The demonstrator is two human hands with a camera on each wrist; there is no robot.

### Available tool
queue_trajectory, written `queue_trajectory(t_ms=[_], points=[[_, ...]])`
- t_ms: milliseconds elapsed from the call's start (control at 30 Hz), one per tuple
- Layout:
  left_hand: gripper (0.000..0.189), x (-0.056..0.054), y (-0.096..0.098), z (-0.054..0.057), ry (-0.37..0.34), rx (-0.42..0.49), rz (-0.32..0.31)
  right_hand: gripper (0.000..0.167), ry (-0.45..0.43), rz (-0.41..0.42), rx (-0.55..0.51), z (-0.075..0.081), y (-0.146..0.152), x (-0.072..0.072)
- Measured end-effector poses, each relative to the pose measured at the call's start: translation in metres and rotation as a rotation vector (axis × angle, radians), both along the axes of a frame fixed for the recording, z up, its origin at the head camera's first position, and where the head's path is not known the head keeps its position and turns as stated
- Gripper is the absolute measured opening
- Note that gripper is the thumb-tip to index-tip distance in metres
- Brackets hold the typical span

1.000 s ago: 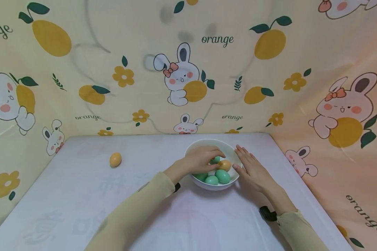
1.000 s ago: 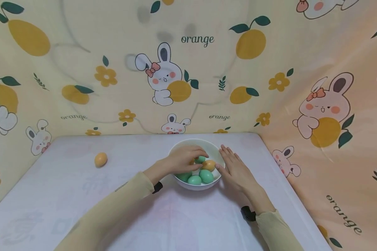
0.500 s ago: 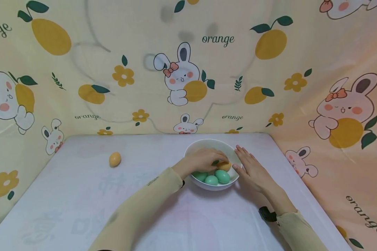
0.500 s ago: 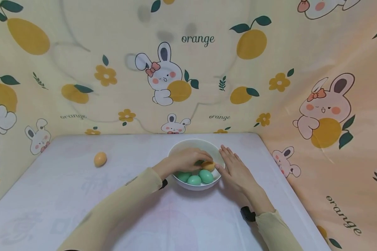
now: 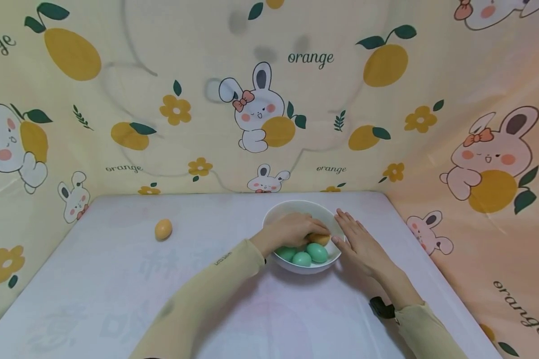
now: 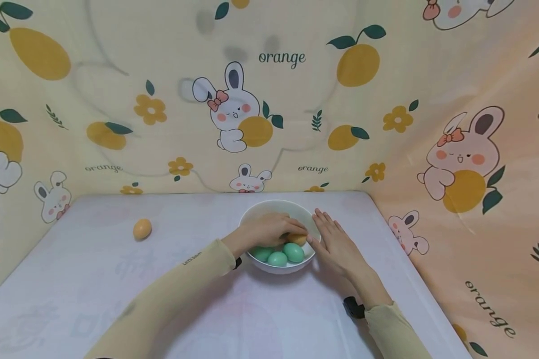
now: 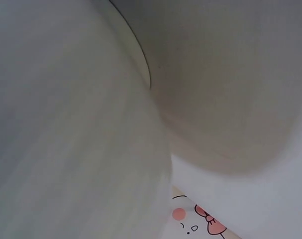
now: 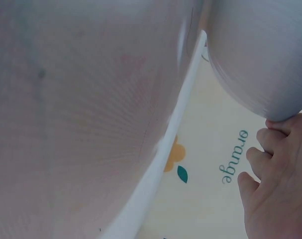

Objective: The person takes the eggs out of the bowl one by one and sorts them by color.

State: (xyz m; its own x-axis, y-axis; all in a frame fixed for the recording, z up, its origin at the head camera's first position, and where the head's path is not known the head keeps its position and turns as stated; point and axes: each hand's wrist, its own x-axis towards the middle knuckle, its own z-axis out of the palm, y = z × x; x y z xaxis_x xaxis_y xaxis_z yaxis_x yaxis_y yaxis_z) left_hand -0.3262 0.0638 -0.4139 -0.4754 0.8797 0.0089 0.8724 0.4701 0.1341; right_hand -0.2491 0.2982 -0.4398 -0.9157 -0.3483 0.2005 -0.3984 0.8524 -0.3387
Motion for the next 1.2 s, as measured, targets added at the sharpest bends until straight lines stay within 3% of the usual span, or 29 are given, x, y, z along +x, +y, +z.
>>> queue_trajectory(t_ms=[467, 800, 1200], points=[[0.051, -0.001, -0.001, -0.006, 0.074, 0.014, 0.050, 0.070, -0.001, 0.008, -0.005, 0.001, -0.001, 0.001], [0.057, 0.002, -0.002, 0.000, 0.025, 0.053, 0.100, 0.070, 0.012, 0.013, -0.006, 0.000, 0.000, 0.001], [0.060, 0.008, -0.012, 0.005, 0.026, 0.139, 0.146, 0.070, 0.017, 0.017, -0.011, -0.001, 0.000, 0.001]])
